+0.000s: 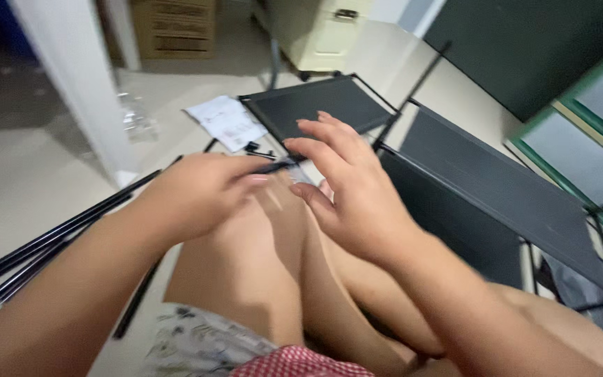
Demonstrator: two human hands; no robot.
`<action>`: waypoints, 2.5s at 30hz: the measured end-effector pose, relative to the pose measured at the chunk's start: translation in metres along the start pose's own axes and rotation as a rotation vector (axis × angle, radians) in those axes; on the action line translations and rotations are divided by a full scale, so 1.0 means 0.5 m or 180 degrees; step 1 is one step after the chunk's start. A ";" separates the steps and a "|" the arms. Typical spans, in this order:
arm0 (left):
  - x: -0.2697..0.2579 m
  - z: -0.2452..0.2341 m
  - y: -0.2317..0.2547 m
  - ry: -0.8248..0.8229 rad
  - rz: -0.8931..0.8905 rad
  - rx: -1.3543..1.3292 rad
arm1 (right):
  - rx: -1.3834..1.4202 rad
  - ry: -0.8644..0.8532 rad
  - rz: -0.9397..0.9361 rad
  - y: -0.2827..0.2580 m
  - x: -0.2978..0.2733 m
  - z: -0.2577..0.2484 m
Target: The person assembles a three-tier black metal shelf by inserting vertical poles into corner brackets and attaching shelf panels. They work on the floor, connecting frame pieces and securing the shelves in place.
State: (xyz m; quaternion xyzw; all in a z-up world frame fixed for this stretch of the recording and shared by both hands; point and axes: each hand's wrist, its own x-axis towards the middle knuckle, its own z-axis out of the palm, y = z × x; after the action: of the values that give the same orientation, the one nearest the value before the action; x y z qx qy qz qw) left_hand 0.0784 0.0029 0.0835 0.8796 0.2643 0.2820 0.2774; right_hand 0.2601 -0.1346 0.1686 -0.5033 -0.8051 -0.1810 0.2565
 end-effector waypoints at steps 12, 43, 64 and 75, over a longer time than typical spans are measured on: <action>0.468 0.309 0.042 -0.1027 -0.0383 -0.2675 | -0.1288 -0.2042 0.2241 0.421 -0.084 -0.219; 0.510 0.573 -0.012 -0.0771 -0.0494 -0.2653 | -0.2092 -0.3024 0.1469 0.596 -0.056 -0.062; 0.481 0.566 0.019 -0.1458 -0.0479 -0.2807 | -0.2605 -0.3934 0.0766 0.516 0.035 -0.036; 0.477 0.592 0.019 -0.1396 -0.0383 -0.2806 | -0.2809 -0.4257 0.0573 0.472 0.046 -0.026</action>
State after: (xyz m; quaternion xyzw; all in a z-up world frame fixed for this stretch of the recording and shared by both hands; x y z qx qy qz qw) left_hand 0.4387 0.0438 -0.0304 0.7004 0.1056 0.1586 0.6878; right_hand 0.4678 -0.0245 0.2006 -0.6228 -0.5989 -0.1213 -0.4886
